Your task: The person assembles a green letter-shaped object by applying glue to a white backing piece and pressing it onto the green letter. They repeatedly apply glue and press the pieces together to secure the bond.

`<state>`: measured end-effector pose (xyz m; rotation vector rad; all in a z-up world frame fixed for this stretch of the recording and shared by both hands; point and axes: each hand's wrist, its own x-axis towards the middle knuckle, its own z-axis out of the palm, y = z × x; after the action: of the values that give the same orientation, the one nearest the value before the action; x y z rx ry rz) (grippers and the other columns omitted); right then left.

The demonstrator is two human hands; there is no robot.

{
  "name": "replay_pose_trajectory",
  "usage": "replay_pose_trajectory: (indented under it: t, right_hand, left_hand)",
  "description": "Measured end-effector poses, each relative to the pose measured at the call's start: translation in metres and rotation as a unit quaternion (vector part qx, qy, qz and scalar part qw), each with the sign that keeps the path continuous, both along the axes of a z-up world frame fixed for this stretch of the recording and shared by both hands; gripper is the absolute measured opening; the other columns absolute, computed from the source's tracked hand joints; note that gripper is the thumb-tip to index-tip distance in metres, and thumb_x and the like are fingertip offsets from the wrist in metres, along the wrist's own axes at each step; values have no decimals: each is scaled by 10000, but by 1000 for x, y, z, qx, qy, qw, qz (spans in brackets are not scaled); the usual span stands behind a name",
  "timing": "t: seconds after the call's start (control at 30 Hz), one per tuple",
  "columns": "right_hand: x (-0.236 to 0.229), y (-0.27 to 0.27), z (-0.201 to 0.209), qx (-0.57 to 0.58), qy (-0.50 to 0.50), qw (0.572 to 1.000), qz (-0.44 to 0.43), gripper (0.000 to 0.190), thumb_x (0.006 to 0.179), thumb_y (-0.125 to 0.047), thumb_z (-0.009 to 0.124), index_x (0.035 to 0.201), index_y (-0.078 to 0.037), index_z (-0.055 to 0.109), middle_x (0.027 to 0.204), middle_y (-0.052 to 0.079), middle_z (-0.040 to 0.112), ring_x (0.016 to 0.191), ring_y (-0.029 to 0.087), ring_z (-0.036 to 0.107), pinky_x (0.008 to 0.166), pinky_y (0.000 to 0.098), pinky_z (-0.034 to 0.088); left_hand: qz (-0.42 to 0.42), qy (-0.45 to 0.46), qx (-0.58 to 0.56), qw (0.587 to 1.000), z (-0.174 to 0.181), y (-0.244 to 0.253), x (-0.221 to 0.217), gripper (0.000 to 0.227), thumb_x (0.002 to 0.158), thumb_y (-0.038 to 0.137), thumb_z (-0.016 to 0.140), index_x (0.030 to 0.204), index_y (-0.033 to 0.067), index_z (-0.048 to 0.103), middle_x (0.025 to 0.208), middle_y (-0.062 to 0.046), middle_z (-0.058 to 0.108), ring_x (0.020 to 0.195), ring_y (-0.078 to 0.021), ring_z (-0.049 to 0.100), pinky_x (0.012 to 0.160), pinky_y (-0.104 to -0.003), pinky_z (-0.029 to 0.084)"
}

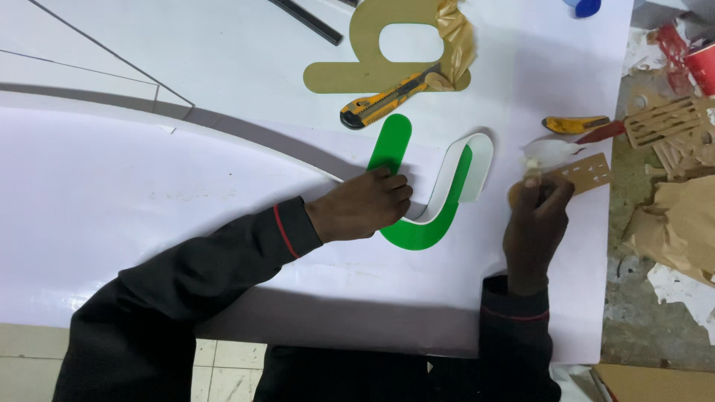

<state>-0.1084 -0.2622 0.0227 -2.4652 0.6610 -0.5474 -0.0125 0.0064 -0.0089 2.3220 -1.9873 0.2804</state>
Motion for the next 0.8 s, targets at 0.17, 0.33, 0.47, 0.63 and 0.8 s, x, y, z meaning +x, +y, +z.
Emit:
replay_pose_trajectory:
  t: [0.17,0.33,0.47,0.63,0.8]
  right_hand:
    - [17,3,20,-117,-37,985,119,303,1091,-206,656,1213,57,566,1083,261,620,999,448,617,864,521,486]
    - [27,35,56,-124,-48,943,305,102,1049,-27,615,1061,42,688,1119,225,656,1109,408,605,1043,489,415]
    - [59,29,35,-110,-38,823,556,267,886,143,522,991,-47,678,1085,143,690,1060,360,646,991,519,486]
    - [86,28,16,-13,-24,787,617,228,976,2,450,966,-51,672,1023,121,697,1040,360,667,1065,600,441]
    - [94,29,-1,-142,12,782,606,207,964,-15,502,880,-32,690,936,144,709,932,287,690,974,488,516]
  left_hand:
    - [11,-8,-40,999,-5,0,-2,151,729,105,723,850,138,638,856,-17,590,913,-241,553,810,-397,469]
    - [17,-16,-29,999,2,0,-1,50,852,77,707,839,120,684,835,-36,619,896,-267,565,817,-406,498]
    - [34,30,-55,997,9,-4,1,31,859,74,695,856,96,717,850,-53,648,903,-276,582,878,-421,512]
    - [44,74,-25,996,18,-3,5,161,879,105,690,1019,60,755,906,-58,670,943,-275,585,913,-398,507]
    - [56,145,-54,986,21,-8,12,133,952,91,626,908,32,737,861,-87,636,895,-287,552,896,-395,493]
